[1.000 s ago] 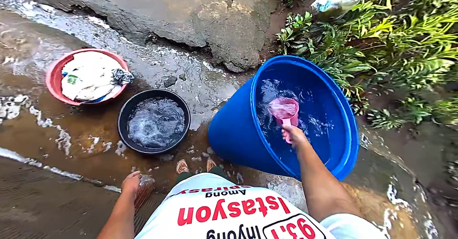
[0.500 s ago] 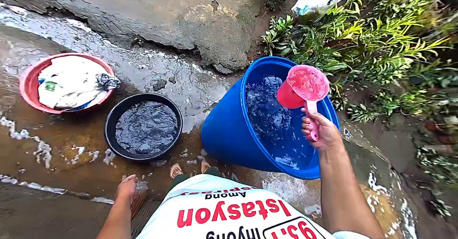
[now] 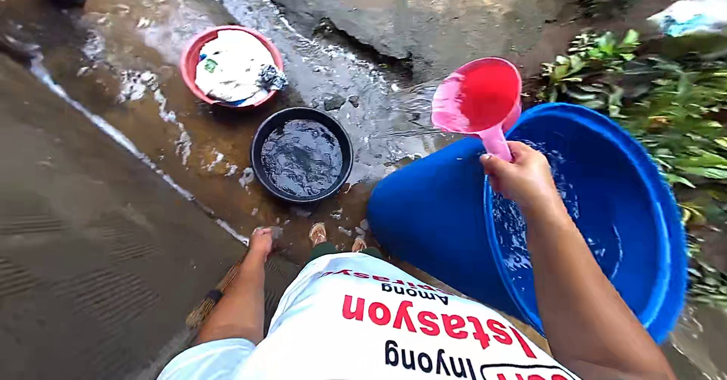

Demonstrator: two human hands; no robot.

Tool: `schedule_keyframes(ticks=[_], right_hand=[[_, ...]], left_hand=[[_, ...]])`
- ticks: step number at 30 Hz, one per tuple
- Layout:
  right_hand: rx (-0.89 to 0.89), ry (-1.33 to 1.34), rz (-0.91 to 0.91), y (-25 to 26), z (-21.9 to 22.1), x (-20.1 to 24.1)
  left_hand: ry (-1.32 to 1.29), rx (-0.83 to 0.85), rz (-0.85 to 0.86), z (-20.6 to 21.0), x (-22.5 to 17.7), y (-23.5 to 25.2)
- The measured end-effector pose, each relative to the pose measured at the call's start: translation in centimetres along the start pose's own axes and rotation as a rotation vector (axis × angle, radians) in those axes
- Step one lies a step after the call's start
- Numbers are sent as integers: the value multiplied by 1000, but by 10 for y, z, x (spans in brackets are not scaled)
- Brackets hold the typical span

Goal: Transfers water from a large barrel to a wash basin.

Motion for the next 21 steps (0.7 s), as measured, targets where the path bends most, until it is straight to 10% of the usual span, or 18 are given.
schedule_keyframes(ticks=[13,21], right_hand=[[149,-816,-276,52,177,41],[12,-618,-318,29,106,61]], left_hand=[[-83,-21,-49,-11,11,-2],[-42,-17,-42,-16,4,7]])
Point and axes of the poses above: each hand's wrist, its own y-axis towards the middle knuckle, its own z-axis out of the palm, x = y × z, the point moved 5 cm from there along y, towards the middle knuckle, and after that the axes turned 15 degrees about y, right-handed, at the moved point
